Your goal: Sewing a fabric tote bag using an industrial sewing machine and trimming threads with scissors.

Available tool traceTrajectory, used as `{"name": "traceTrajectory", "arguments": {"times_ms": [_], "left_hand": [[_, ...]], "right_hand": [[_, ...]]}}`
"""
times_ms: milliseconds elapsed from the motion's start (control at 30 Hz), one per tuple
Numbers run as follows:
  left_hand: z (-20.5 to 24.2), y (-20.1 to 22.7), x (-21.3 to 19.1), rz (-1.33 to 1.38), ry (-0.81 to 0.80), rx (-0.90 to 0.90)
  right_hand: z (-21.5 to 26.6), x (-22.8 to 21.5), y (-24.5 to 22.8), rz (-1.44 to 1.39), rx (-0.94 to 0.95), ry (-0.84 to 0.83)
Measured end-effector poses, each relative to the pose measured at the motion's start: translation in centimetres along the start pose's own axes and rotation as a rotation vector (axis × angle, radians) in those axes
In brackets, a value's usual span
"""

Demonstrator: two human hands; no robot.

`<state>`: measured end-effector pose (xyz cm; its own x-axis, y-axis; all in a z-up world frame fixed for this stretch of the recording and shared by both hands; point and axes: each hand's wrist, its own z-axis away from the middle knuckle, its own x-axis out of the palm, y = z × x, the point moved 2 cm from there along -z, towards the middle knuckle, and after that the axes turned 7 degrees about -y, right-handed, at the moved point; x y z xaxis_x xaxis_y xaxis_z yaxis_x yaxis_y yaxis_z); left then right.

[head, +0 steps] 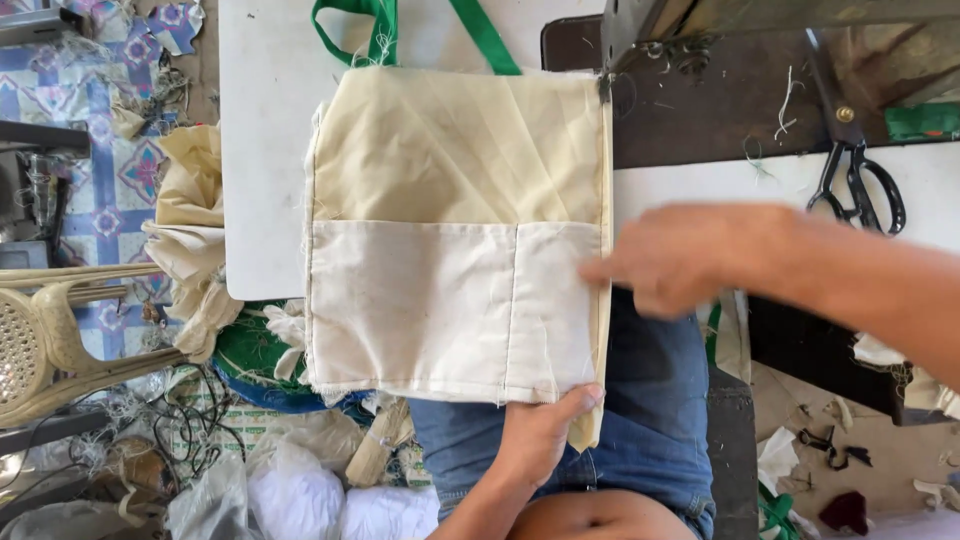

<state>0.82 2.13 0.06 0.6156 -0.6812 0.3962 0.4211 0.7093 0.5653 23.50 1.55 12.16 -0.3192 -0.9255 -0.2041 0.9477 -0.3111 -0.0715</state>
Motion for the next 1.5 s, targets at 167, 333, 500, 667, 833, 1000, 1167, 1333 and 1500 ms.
{"name": "traceTrajectory", "arguments": {"times_ms": [167,333,500,667,833,1000,1167,1333,1500], "left_hand": [[0.6,0.3,0.1,-0.031,0.032,-0.053],[0.5,0.9,0.1,-0.077,0.028,-0.109],[-1.1,-0.9,-1.1,-0.175,0.130,-0.195],[-2.4,-1.8,-1.7,-0.029,0.044,-0.143],[-2.0,-2.0,-1.3,0.025,0.079,-0.143],[-0.4,0.4,0.5,0.224,-0.105,0.017],[0.6,0.2,0.5,0.310,-0.030,-0.148],[1.9,3.2,2.7,0.321,-0.019,-0.091],[0.7,1.1,2.1,0.341,0.021,-0.108]], "right_hand": [[-0.4,1.6,-0.2,-0.069,-0.201,-0.046],[-2.6,-2.4,6.9,-0.334,0.106,0.232],[-8.4,0.4,11.0,-0.232,0.095,0.593],[-10.4,4.5,8.7,-0.003,-0.103,1.355],[-8.2,11.3,-1.3,0.021,-0.317,1.446],[-7.4,16.3,-3.5,-0.306,-0.602,1.493],[-7.2,9.2,3.2,-0.081,-0.289,1.926],[-10.3,5.5,6.4,0.113,-0.203,1.911],[-9.0,7.8,2.6,0.196,-0.187,1.900]]}}
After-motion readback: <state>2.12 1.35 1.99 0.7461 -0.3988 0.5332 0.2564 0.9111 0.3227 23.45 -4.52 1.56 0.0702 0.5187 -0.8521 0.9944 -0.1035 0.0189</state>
